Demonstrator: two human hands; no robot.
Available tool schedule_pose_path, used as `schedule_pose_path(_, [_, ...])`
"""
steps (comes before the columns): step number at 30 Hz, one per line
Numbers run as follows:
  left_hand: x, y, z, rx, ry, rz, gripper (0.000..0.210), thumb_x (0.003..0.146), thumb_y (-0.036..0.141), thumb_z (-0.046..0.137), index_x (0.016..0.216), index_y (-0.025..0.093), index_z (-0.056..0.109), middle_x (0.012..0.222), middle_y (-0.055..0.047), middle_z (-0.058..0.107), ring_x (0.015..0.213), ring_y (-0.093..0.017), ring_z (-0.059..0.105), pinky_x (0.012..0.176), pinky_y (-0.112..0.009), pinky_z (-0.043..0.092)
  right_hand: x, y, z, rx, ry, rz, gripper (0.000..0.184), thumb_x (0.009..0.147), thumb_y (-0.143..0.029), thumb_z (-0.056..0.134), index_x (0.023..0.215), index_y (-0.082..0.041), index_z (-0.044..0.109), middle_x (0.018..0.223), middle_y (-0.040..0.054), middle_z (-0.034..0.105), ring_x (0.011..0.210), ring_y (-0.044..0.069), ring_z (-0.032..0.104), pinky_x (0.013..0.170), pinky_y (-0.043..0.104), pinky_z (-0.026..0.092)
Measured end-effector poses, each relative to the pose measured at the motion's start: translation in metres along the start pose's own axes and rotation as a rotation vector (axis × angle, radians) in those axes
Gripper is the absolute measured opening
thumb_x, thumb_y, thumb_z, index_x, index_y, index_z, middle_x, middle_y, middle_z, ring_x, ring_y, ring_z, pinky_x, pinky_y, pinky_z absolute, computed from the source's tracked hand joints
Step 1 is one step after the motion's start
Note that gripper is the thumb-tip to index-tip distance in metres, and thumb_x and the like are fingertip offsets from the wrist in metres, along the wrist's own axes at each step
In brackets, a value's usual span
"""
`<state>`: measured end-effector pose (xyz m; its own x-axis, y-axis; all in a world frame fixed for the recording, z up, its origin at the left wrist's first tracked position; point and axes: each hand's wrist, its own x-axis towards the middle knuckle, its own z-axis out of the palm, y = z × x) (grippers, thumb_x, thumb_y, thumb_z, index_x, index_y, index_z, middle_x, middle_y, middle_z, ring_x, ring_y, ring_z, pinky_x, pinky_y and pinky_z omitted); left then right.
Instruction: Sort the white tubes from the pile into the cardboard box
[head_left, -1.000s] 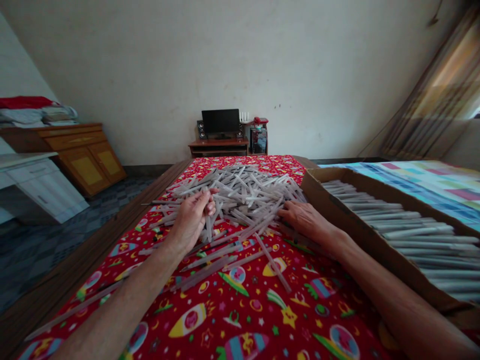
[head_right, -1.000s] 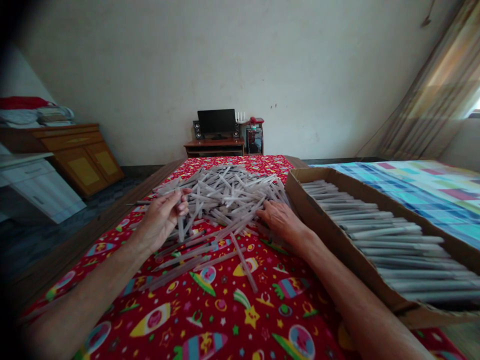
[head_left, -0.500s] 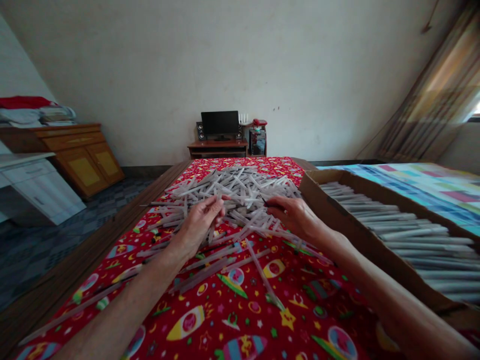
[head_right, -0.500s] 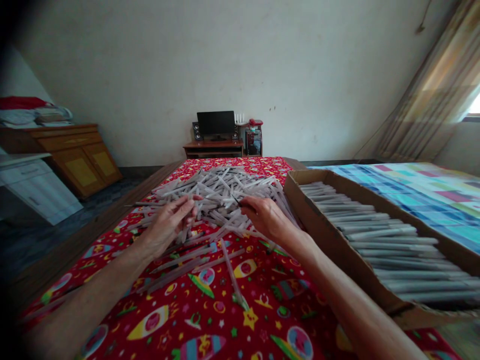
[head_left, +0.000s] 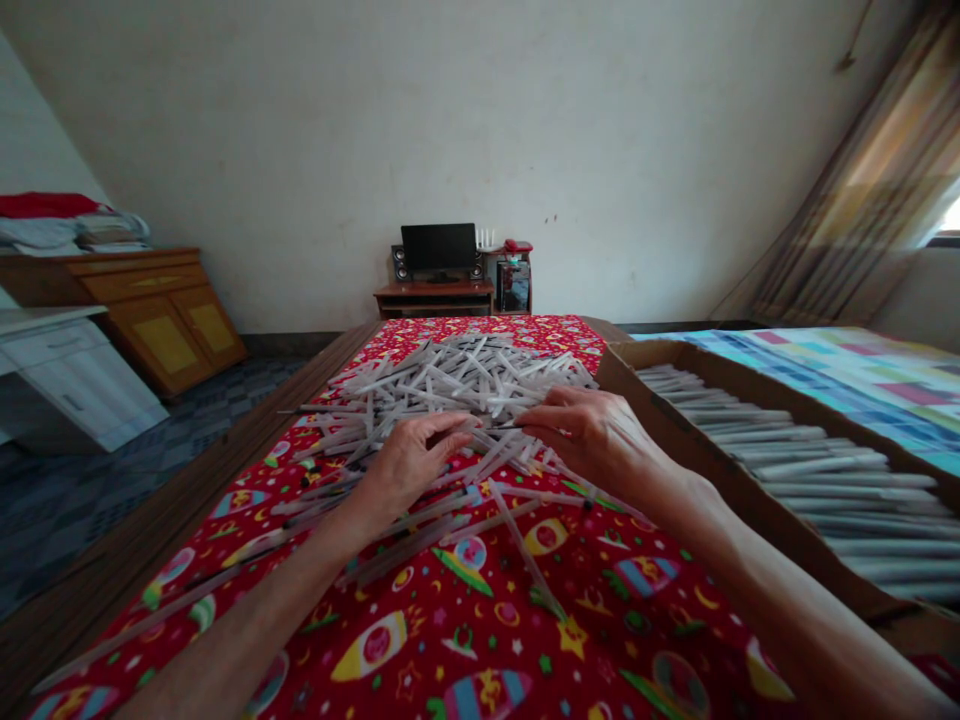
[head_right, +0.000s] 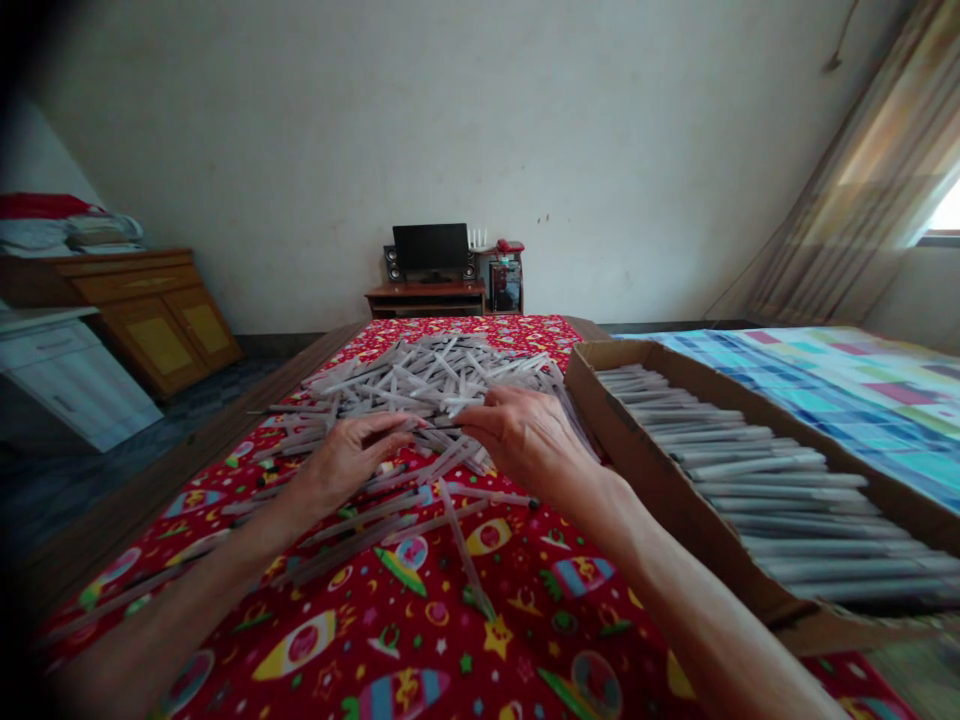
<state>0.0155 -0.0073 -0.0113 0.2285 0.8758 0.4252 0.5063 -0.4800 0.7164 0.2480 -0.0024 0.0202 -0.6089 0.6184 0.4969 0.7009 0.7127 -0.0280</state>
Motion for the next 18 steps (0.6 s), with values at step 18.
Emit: schedule_pose_path(18, [-0.008,0.016,0.012,0.013,-0.091,-0.049,0.022,0.077,0.024,0.058,0.095,0.021,0.071,0.098,-0.007,0.070,0.090,-0.024,0.063,0.081,-0.033,0.043,0.004,-0.031,-0.006,-0.351,-0.015,-0.180,0.009,0.084,-0.019,0.054,0.084,-0.021,0.063,0.074,0.0039,0.055,0.069,0.016,0.042,0.060,0.029,0.025])
